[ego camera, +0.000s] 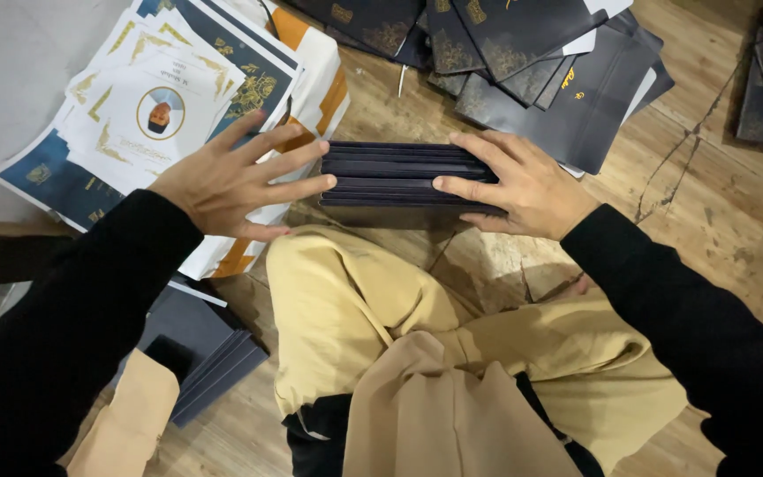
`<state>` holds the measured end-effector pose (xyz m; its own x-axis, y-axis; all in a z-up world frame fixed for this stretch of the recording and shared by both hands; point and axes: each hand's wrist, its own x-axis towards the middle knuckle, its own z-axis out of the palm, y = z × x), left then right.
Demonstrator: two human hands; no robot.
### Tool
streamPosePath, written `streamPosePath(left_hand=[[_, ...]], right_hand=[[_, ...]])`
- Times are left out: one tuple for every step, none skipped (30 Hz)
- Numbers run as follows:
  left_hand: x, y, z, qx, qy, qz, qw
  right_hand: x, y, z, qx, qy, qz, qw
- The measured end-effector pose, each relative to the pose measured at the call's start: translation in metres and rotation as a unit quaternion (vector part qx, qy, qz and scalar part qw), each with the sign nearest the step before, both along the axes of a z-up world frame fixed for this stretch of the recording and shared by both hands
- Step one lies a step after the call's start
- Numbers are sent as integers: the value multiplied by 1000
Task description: Stacking and aligning black folders on the floor
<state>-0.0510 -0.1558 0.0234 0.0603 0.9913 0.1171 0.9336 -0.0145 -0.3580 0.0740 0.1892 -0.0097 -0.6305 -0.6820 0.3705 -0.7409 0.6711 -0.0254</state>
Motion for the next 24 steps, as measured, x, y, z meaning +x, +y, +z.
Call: streamPosePath(left_hand=[[1, -2, -1, -10, -2, 12, 1000], [1, -5, -2, -20, -5, 24, 1000], [1, -5, -2, -19, -5, 23, 1000], [0, -6, -2, -29, -3, 27, 999], [-1, -7, -2, -38, -1, 30, 999], [1, -8, 2, -38, 0, 31, 999], [3, -8, 5, -26, 20, 55, 998], [4, -8, 9, -15, 40, 78, 996], [7, -1, 7, -16, 41, 78, 996], [11, 7, 4, 23, -71, 100, 992], [15, 15, 0, 62, -182, 121, 974], [19, 30, 1, 64, -184, 118, 974], [23, 45, 2, 40, -192, 112, 974], [27, 61, 2, 18, -199, 106, 974], [27, 67, -7, 21, -200, 103, 974], [27, 73, -16, 28, -181, 69, 981], [28, 79, -25, 36, -162, 34, 986], [27, 81, -26, 36, -163, 32, 985], [26, 83, -27, 40, -148, 24, 988], [25, 85, -28, 43, -133, 17, 990], [25, 85, -27, 42, -134, 15, 990], [26, 85, -27, 44, -135, 19, 990], [27, 84, -26, 46, -135, 23, 989], [28, 85, -26, 47, -137, 23, 989]], right_hand=[[0, 0, 0, -6, -5, 3, 1000], [0, 0, 0, -12, -10, 6, 1000], [0, 0, -1, -11, -10, 6, 1000], [-1, 1, -1, -11, -14, 6, 1000], [-1, 1, -2, -11, -18, 6, 1000], [-1, 1, -3, -10, -17, 7, 1000], [-1, 2, -4, 0, -4, 2, 1000], [-1, 2, -6, 9, 10, -5, 1000], [-3, 1, -5, 8, 11, -5, 1000], [-3, 2, -4, 12, 14, -5, 1000], [-3, 2, -3, 16, 17, -5, 1000], [-3, 1, -1, 18, 16, -7, 1000], [-4, 1, 0, 3, 7, 3, 1000], [-5, 1, 2, -11, -2, 13, 1000], [-5, 1, 1, -8, -3, 10, 1000], [-5, 1, 1, -9, -6, 9, 1000], [-4, 1, 0, -11, -9, 7, 1000], [-4, 2, 0, -10, -9, 4, 1000], [-4, 3, 0, -5, -8, 4, 1000], [-5, 3, -1, 0, -6, 5, 1000], [-5, 3, -1, -1, -7, 3, 1000], [-5, 3, -1, 1, -7, 3, 1000], [-5, 3, -1, 3, -7, 3, 1000], [-5, 3, 0, 4, -8, 4, 1000]])
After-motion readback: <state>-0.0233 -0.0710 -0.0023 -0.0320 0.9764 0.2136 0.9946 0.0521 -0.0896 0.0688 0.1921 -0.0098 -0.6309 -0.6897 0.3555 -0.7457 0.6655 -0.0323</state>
